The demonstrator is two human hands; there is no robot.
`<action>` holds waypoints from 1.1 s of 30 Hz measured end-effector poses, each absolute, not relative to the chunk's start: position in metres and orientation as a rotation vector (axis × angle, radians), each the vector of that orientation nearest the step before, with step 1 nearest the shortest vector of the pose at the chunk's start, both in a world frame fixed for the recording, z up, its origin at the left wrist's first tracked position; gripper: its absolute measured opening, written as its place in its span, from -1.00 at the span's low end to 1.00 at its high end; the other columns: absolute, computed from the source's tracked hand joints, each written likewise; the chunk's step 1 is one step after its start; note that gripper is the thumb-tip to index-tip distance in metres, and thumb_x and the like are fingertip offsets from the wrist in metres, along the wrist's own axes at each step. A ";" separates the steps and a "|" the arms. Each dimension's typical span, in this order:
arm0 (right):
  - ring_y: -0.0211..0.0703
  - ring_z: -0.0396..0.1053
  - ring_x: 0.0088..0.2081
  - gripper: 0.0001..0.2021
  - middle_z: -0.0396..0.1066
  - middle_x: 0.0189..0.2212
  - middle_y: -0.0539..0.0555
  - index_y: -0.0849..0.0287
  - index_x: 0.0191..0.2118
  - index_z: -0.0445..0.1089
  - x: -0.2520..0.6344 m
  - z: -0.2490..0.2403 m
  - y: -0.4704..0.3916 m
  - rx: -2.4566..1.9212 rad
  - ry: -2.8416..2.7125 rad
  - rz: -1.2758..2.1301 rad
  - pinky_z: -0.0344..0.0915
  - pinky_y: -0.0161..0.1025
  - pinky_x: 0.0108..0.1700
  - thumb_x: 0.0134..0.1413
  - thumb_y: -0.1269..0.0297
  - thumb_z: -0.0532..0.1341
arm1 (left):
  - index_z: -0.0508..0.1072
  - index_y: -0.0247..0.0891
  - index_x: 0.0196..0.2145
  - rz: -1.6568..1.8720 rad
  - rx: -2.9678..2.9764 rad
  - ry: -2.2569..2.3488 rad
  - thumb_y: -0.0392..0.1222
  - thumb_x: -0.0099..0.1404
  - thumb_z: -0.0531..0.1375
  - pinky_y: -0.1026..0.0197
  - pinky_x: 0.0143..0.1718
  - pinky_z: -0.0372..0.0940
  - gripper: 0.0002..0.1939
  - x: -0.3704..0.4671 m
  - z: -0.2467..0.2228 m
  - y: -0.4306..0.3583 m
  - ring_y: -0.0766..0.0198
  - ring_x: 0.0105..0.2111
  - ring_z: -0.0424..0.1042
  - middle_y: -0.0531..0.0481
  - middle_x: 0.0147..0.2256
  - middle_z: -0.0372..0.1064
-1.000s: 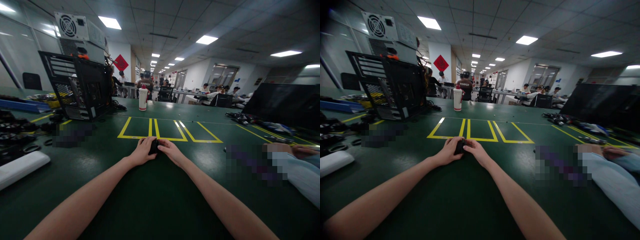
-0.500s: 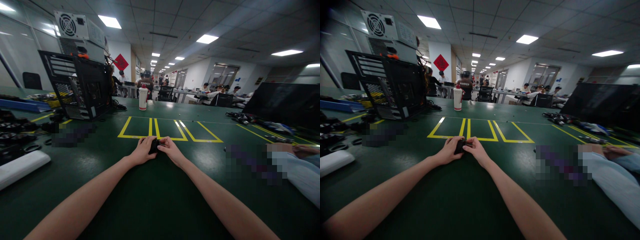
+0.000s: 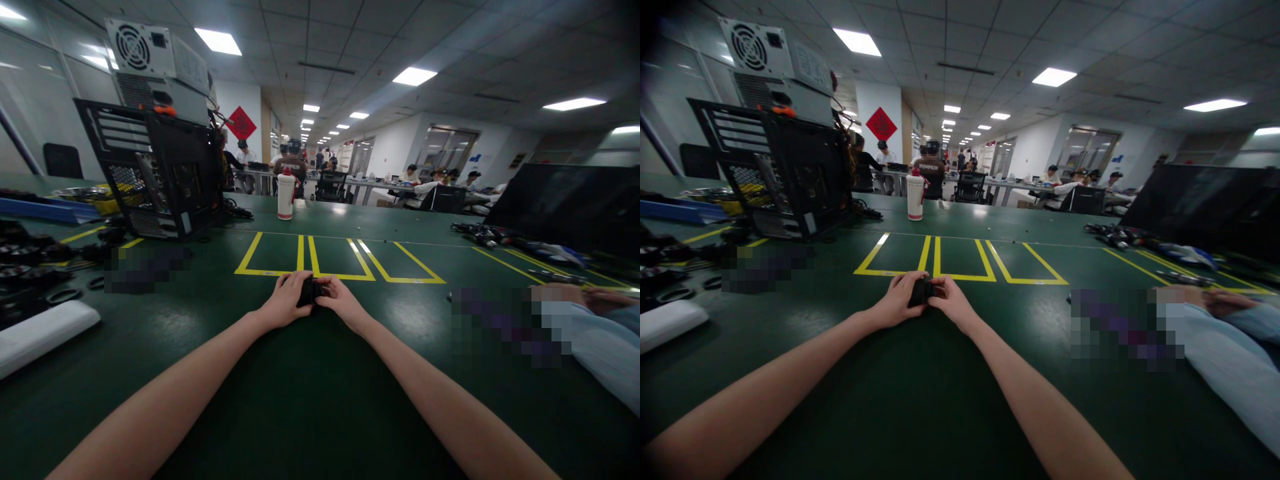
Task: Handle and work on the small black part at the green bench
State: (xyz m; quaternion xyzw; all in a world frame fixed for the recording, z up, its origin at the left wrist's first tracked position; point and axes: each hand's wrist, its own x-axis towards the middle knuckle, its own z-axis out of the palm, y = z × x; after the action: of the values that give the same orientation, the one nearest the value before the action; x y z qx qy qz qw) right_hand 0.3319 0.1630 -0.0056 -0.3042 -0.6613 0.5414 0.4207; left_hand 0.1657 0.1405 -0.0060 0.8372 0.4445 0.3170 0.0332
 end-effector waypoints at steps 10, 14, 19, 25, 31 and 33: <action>-0.14 0.21 -0.09 -0.66 0.24 -0.16 0.08 0.18 -0.15 0.19 0.337 -0.010 0.162 -1.188 -1.817 0.745 0.09 -0.09 0.01 -0.13 0.22 0.12 | -0.01 -0.18 0.02 0.820 2.178 1.527 -0.11 0.07 0.12 -0.03 0.01 0.01 -0.43 0.161 0.002 0.150 0.08 -0.03 0.19 -0.11 -0.05 0.17; -0.05 0.19 -0.08 -0.57 0.22 -0.13 0.11 0.14 -0.10 0.19 0.343 -0.001 0.150 -1.217 -1.998 0.678 0.13 -0.05 -0.04 -0.17 0.14 0.17 | 0.01 -0.18 0.02 0.849 2.116 1.508 -0.02 0.09 0.12 -0.01 -0.11 0.16 -0.43 0.157 -0.001 0.151 0.06 -0.09 0.26 -0.14 -0.07 0.20; 0.00 0.16 -0.04 -0.61 0.23 -0.12 0.13 0.15 -0.10 0.20 0.344 -0.003 0.149 -1.234 -2.061 0.564 0.08 -0.02 0.00 -0.15 0.30 0.16 | 0.04 -0.21 -0.01 0.940 2.176 1.528 0.05 0.04 0.16 0.00 -0.18 0.22 -0.38 0.160 -0.005 0.151 0.03 -0.10 0.27 -0.18 -0.07 0.19; -0.02 0.20 -0.06 -0.62 0.25 -0.13 0.12 0.15 -0.11 0.19 0.342 0.000 0.140 -1.234 -2.019 0.617 0.09 -0.02 0.00 -0.16 0.34 0.16 | 0.06 -0.25 -0.03 0.934 2.172 1.543 -0.16 0.05 0.16 0.05 -0.17 0.22 -0.46 0.158 0.001 0.133 0.07 -0.12 0.28 -0.17 -0.10 0.21; -0.07 0.22 -0.08 -0.49 0.26 -0.12 0.07 0.08 -0.03 0.12 0.321 0.015 0.068 -1.073 -2.161 0.839 0.13 -0.10 -0.02 -0.20 0.27 0.22 | 0.09 -0.18 -0.01 0.660 2.317 1.468 -0.20 -0.02 0.14 0.11 -0.18 0.22 -0.42 0.127 0.029 0.055 0.13 -0.18 0.30 -0.08 -0.13 0.22; -0.03 0.21 -0.09 -0.39 0.25 -0.09 0.09 0.10 -0.01 0.10 0.306 0.014 0.044 -0.985 -2.284 0.882 0.14 -0.11 -0.04 -0.30 0.23 0.28 | 0.15 -0.10 -0.02 0.551 2.423 1.487 -0.24 -0.07 0.14 0.09 -0.13 0.19 -0.41 0.112 0.034 0.022 0.13 -0.18 0.29 -0.03 -0.12 0.23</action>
State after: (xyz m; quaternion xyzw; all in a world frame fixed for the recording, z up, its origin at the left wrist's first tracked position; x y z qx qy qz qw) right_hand 0.3058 0.0437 0.0138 -0.3615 -0.8383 0.3236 0.2488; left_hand 0.1117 0.0220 0.0342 0.8305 0.5096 0.1887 0.1225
